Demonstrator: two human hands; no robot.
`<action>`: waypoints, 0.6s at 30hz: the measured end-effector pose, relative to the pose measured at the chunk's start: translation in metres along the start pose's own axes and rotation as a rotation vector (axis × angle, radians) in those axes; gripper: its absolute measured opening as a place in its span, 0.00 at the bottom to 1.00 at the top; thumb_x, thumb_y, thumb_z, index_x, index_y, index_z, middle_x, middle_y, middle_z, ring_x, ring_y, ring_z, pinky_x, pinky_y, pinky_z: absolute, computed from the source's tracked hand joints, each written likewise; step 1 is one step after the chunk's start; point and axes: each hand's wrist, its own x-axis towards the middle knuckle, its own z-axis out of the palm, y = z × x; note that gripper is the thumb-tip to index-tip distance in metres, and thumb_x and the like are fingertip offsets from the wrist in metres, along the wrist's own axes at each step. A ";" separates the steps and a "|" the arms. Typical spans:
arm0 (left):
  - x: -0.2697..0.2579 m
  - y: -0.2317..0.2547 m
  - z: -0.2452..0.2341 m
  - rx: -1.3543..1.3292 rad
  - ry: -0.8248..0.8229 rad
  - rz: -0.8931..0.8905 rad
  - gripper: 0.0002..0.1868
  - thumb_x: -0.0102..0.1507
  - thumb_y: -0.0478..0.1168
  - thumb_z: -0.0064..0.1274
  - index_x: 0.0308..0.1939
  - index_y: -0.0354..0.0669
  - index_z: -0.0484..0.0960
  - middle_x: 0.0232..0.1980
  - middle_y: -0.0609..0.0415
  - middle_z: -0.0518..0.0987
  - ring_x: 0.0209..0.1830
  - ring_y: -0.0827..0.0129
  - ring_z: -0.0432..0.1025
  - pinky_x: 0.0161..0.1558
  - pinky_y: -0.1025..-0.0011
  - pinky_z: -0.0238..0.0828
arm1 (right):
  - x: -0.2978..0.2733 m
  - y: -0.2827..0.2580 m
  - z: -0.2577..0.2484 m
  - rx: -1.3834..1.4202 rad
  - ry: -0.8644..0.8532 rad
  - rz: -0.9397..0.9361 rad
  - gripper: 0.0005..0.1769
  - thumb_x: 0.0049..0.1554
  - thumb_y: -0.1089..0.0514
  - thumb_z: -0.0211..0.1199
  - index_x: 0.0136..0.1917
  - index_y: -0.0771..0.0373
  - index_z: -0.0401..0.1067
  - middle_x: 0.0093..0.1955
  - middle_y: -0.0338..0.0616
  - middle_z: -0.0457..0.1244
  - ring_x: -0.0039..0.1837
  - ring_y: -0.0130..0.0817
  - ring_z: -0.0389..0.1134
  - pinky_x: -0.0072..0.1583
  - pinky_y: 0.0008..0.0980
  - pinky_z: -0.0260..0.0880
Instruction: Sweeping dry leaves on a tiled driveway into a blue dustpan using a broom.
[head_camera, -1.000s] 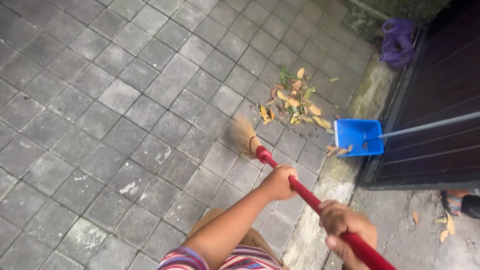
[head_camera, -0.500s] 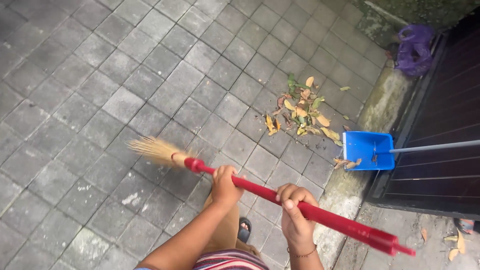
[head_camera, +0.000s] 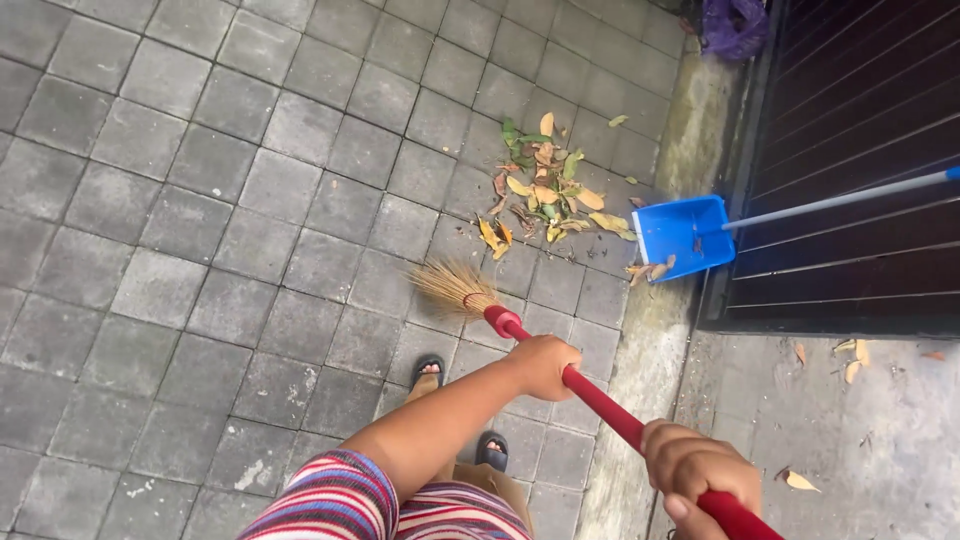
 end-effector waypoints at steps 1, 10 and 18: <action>-0.007 0.000 -0.010 0.001 -0.006 -0.001 0.04 0.51 0.43 0.53 0.24 0.54 0.73 0.28 0.60 0.76 0.32 0.61 0.73 0.29 0.61 0.65 | 0.009 -0.003 0.002 0.002 0.005 0.002 0.20 0.50 0.53 0.61 0.26 0.54 0.53 0.23 0.36 0.50 0.27 0.32 0.52 0.39 0.37 0.61; -0.072 -0.040 -0.073 0.036 0.297 0.012 0.15 0.44 0.42 0.63 0.22 0.54 0.68 0.24 0.62 0.73 0.30 0.64 0.68 0.38 0.64 0.65 | 0.067 0.006 0.023 0.280 -0.325 -0.144 0.25 0.60 0.44 0.63 0.25 0.51 0.60 0.20 0.31 0.54 0.22 0.29 0.58 0.34 0.33 0.66; -0.057 -0.126 -0.036 0.033 0.603 -0.421 0.22 0.64 0.50 0.54 0.19 0.51 0.63 0.26 0.58 0.73 0.33 0.53 0.69 0.48 0.58 0.62 | 0.048 0.130 0.055 0.604 0.357 0.080 0.13 0.59 0.53 0.59 0.35 0.57 0.64 0.30 0.40 0.56 0.37 0.37 0.60 0.52 0.40 0.65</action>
